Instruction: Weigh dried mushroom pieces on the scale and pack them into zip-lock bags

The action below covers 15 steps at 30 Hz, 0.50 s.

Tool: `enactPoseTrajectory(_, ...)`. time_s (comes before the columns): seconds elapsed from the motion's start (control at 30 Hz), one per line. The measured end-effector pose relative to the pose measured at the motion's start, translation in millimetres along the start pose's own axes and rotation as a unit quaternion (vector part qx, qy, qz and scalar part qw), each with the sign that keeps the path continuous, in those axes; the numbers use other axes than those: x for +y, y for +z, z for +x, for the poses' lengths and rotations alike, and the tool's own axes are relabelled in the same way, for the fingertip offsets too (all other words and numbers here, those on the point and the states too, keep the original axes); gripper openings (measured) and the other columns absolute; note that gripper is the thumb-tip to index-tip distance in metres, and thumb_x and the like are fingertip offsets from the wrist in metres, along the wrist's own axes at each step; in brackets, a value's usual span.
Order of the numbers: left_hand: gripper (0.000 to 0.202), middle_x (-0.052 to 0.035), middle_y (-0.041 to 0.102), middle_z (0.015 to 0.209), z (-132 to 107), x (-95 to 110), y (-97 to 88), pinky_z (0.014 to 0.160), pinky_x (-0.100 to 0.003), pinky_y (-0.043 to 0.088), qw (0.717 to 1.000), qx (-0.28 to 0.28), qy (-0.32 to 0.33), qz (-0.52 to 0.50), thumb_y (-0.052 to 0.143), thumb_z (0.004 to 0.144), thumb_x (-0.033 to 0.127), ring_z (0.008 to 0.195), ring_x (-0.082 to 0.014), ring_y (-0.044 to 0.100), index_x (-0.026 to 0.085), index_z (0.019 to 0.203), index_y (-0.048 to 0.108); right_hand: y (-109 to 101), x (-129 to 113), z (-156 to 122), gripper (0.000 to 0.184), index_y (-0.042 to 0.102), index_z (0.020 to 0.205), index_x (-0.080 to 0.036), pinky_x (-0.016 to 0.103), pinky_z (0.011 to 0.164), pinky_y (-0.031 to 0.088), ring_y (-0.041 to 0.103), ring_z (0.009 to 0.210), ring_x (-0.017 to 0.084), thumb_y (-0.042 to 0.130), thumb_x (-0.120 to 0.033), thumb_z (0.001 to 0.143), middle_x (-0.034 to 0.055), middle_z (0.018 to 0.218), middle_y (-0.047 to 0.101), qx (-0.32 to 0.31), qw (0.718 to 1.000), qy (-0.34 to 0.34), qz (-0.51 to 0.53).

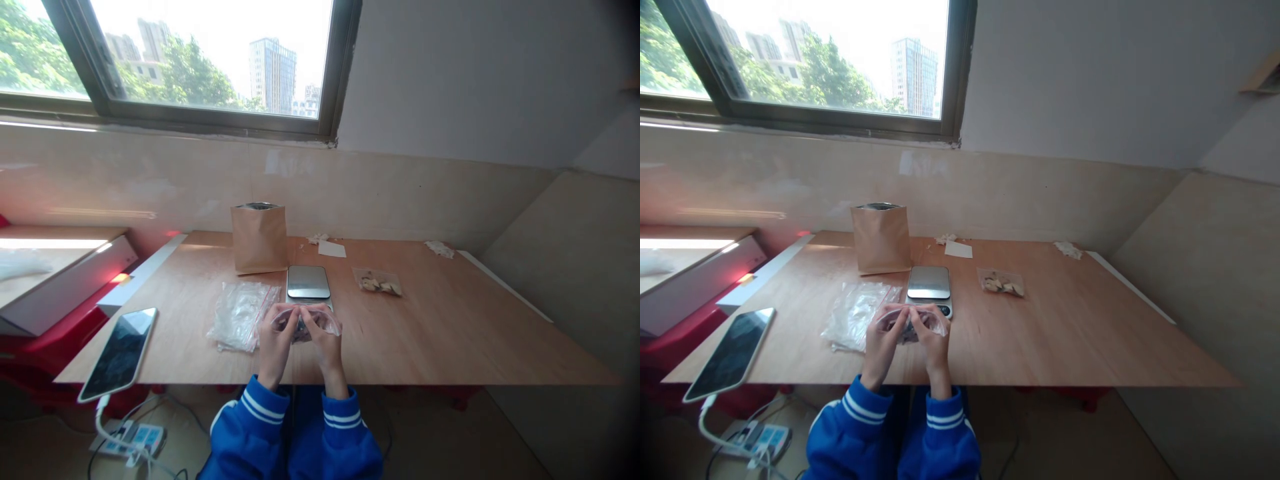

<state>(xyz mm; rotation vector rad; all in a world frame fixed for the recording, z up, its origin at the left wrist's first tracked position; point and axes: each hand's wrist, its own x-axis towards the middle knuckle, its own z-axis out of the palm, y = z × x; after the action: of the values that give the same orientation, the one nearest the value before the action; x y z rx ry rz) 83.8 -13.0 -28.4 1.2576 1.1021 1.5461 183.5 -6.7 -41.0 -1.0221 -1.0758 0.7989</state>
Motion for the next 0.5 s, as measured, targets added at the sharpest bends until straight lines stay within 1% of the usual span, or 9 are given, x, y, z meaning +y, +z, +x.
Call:
enactPoseTrajectory(0.1, 0.025, -0.0049, 0.07, 0.08, 0, -1, -1.6, 0.072, -0.026, 0.051, 1.0, 0.011, -0.016, -0.012, 0.068, 0.079, 0.04, 0.077, -0.0177, 0.066, 0.016, 0.082, 0.065, 1, 3, -1, 0.021, 0.067, 0.073, -0.019, 0.026, 0.063, 0.052, 0.065, 0.066, 0.017, 0.071, -0.039, 0.077, 0.0015, 0.069, 0.07, 0.004, 1.0, 0.007, 0.007)
enactPoseTrajectory(0.23, 0.026, 0.0002, 0.064, 0.065, 0, -10, -3.3, 0.057, -0.021, 0.046, 0.997, 0.04, -0.06, -0.038, 0.072, 0.075, 0.04, 0.06, -0.0117, 0.059, 0.016, 0.076, 0.063, 0, 8, -3, 0.025, 0.064, 0.066, -0.019, 0.024, 0.055, 0.047, 0.06, 0.058, 0.015, 0.072, -0.041, 0.075, -0.001, 0.06, 0.064, 0.017, 0.999, 0.038, 0.023)
enactPoseTrajectory(0.33, 0.028, 0.0029, 0.059, 0.057, 0, -13, -3.6, 0.048, -0.019, 0.041, 0.994, 0.049, -0.074, -0.055, 0.075, 0.072, 0.04, 0.049, -0.0088, 0.051, 0.015, 0.074, 0.063, -1, 8, -3, 0.025, 0.065, 0.067, -0.019, 0.024, 0.055, 0.046, 0.058, 0.057, 0.014, 0.071, -0.041, 0.076, -0.0011, 0.06, 0.063, 0.025, 0.999, 0.041, 0.019)
enactPoseTrajectory(0.43, 0.031, 0.0019, 0.059, 0.057, 2, -12, -5.0, 0.045, -0.02, 0.039, 0.994, 0.045, -0.081, -0.055, 0.074, 0.072, 0.043, 0.048, -0.0093, 0.05, 0.014, 0.078, 0.066, -2, 7, -2, 0.023, 0.067, 0.069, -0.019, 0.025, 0.056, 0.046, 0.058, 0.059, 0.015, 0.07, -0.041, 0.077, -0.0004, 0.062, 0.064, 0.029, 0.999, 0.029, 0.015)
enactPoseTrajectory(0.5, 0.031, -0.0006, 0.062, 0.061, 5, -12, -6.8, 0.05, -0.022, 0.042, 0.994, 0.037, -0.085, -0.053, 0.072, 0.074, 0.044, 0.053, -0.0116, 0.054, 0.013, 0.079, 0.069, -2, 6, -2, 0.025, 0.065, 0.068, -0.019, 0.025, 0.054, 0.044, 0.057, 0.057, 0.015, 0.07, -0.042, 0.076, -0.0012, 0.059, 0.061, 0.039, 0.999, 0.031, 0.011)
